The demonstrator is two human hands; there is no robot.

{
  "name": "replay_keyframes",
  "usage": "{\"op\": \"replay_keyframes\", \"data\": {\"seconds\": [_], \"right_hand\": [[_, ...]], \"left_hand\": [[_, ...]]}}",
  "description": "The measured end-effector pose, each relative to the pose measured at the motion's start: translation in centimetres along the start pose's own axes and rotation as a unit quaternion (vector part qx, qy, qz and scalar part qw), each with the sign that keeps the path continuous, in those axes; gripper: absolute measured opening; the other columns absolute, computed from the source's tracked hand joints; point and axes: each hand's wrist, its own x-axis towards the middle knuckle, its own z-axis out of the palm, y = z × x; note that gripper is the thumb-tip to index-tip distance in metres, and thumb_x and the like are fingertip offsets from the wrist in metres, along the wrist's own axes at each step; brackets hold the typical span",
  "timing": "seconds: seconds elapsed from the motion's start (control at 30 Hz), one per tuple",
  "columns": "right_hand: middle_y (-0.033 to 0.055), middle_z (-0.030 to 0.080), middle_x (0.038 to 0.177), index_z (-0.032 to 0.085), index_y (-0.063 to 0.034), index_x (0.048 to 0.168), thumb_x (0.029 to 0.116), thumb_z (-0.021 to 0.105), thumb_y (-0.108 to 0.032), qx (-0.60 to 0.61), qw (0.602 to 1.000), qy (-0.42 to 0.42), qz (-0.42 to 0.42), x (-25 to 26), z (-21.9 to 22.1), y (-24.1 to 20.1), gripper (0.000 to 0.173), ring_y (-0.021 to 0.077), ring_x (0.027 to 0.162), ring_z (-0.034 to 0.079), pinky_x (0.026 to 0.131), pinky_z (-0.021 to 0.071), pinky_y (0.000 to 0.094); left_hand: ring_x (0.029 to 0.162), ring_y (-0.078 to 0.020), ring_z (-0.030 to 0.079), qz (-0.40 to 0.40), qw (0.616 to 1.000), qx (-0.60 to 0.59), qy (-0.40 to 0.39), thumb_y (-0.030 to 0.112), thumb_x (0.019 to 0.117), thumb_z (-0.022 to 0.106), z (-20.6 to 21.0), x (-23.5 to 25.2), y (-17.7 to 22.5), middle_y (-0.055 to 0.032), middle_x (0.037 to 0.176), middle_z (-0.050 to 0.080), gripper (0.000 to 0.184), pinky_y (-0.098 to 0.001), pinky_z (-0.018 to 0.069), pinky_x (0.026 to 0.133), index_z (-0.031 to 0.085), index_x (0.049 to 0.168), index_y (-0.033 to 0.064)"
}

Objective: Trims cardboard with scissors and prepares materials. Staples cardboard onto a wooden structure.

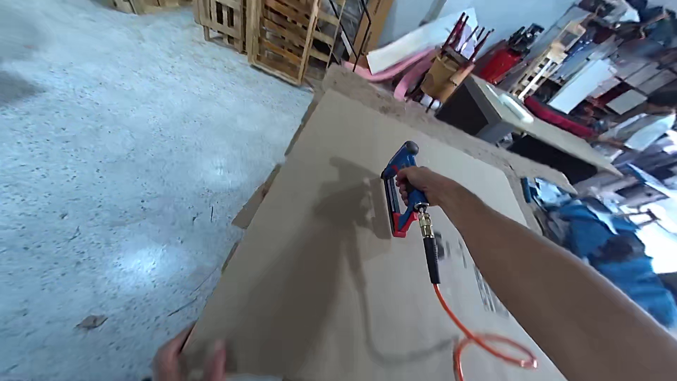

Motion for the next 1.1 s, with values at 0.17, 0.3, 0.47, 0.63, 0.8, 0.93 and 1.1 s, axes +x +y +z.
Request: {"op": "replay_keyframes", "data": {"seconds": [0.17,0.3,0.47,0.63,0.8,0.93,1.1], "right_hand": [[0.0015,0.051,0.062,0.057,-0.0101,0.100,0.1035,0.050,-0.028,0.003,0.998,0.022,0.050,-16.1,5.4,10.9,0.020,0.0136,0.045,0.051,0.045,0.0520,0.0327],[0.0030,0.053,0.064,0.059,-0.0078,0.109,0.1035,0.053,-0.028,0.021,0.995,0.049,0.084,-26.9,9.3,18.1,0.022,0.0147,0.046,0.053,0.046,0.0534,0.0347],[0.0068,0.057,0.064,0.056,-0.0036,0.109,0.1016,0.058,-0.026,0.027,0.994,0.061,0.085,-34.3,12.4,23.5,0.024,0.0179,0.047,0.057,0.047,0.0554,0.0367],[0.0070,0.059,0.063,0.058,-0.0027,0.108,0.1035,0.056,-0.026,0.083,0.993,0.061,0.063,-37.8,13.0,26.4,0.024,0.0173,0.047,0.058,0.046,0.0550,0.0351],[0.0075,0.060,0.067,0.058,-0.0020,0.109,0.1055,0.050,-0.018,0.217,0.967,0.121,-0.053,-40.8,9.8,32.0,0.018,0.0193,0.052,0.060,0.051,0.0578,0.0380],[0.0053,0.060,0.063,0.056,-0.0017,0.103,0.0929,0.054,-0.016,0.257,0.952,0.150,-0.070,-42.4,9.4,38.8,0.017,0.0199,0.048,0.061,0.047,0.0579,0.0396],[0.0030,0.062,0.062,0.059,0.0022,0.105,0.0926,0.056,-0.009,0.251,0.954,0.159,-0.045,-42.1,8.0,43.6,0.017,0.0169,0.048,0.061,0.049,0.0581,0.0364]], "left_hand": [[0.112,-0.0235,0.065,0.008,0.998,-0.023,-0.054,0.040,0.1021,0.040,-1.3,0.1,-1.3,-0.0235,0.123,0.062,0.061,-0.0452,0.0550,0.096,0.046,0.139,-0.0088],[0.118,-0.0275,0.062,0.018,0.995,-0.045,-0.092,0.042,0.1048,0.036,-2.1,0.1,-2.0,-0.0209,0.128,0.060,0.059,-0.0500,0.0525,0.100,0.045,0.144,-0.0015],[0.124,-0.0321,0.061,0.017,0.990,-0.046,-0.135,0.042,0.1066,0.038,-3.1,0.8,-2.1,-0.0210,0.135,0.059,0.056,-0.0571,0.0495,0.104,0.045,0.146,0.0030],[0.133,-0.0319,0.056,-0.008,0.981,-0.070,-0.182,0.047,0.1089,0.027,-6.7,0.9,-4.0,-0.0192,0.147,0.055,0.061,-0.0570,0.0443,0.111,0.047,0.150,0.0073],[0.116,-0.0400,0.066,-0.096,0.981,-0.009,-0.170,0.046,0.1091,0.025,-13.4,-3.8,-10.5,-0.0266,0.131,0.063,0.064,-0.0611,0.0517,0.098,0.049,0.143,-0.0027],[0.109,-0.0358,0.069,0.095,0.976,0.094,-0.174,0.026,0.1037,0.045,-11.6,-8.7,-2.6,-0.0209,0.115,0.071,0.042,-0.0555,0.0551,0.097,0.066,0.122,-0.0050],[0.116,-0.0221,0.068,0.338,0.888,0.167,-0.264,0.032,0.1035,0.047,1.7,-5.8,12.1,-0.0038,0.122,0.073,0.036,-0.0480,0.0532,0.101,0.076,0.118,0.0165]]}}
